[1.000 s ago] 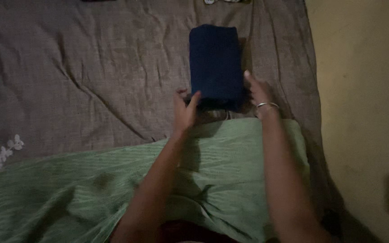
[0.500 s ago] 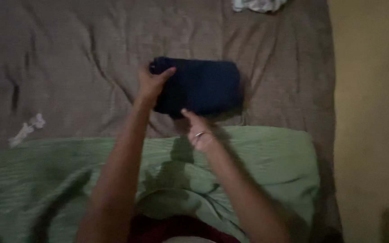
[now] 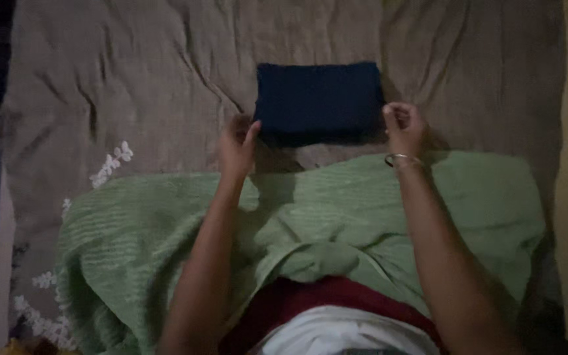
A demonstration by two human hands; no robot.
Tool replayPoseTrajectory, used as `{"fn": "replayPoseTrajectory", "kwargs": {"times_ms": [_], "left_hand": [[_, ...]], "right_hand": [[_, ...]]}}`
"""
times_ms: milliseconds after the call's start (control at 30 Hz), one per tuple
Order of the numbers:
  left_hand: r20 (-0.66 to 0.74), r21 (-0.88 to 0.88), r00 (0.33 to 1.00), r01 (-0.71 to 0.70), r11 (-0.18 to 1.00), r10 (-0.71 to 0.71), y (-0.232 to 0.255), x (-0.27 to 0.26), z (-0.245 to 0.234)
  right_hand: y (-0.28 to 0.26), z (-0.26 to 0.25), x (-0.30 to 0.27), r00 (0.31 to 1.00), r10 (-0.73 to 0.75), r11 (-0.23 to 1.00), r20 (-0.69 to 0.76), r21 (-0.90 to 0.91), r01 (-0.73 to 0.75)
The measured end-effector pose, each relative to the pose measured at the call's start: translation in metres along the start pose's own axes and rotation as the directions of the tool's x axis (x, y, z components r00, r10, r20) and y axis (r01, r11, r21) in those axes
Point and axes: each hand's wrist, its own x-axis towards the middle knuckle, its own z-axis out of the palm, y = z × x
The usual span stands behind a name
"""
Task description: The person folds a pair of trousers on a bed and places them into an open suitcase, then unfolds and spreads out a patterned shirt.
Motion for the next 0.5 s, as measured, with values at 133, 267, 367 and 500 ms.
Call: {"fn": "replayPoseTrajectory", "kwargs": {"times_ms": [133,267,367,500], "left_hand": [[-0.025,0.225,0.999,0.041,0.973,-0.036,-0.005,0.001,0.019],[-0.048,0.204,0.998,-0.025,0.979,0.036,-0.007,-0.003,0.018],[-0.061,0.076,0.998,0.015,0.997,-0.011,-0.006,-0.006,0.008],[0.035,-0.73,0.857,0.373,0.573,-0.514,-0.014,0.003,0.009]], "right_hand": [[0.028,0.013,0.0,0.991,0.1,0.994,0.094,-0.046,-0.096],[0.049,0.018,0.012,0.99,-0.088,0.995,0.108,-0.031,0.092],[0.04,0.015,0.009,0.99,0.097,0.989,0.106,0.097,-0.107],[0.038,0.005,0.003,0.989,0.145,0.944,0.015,0.298,-0.143]]}}
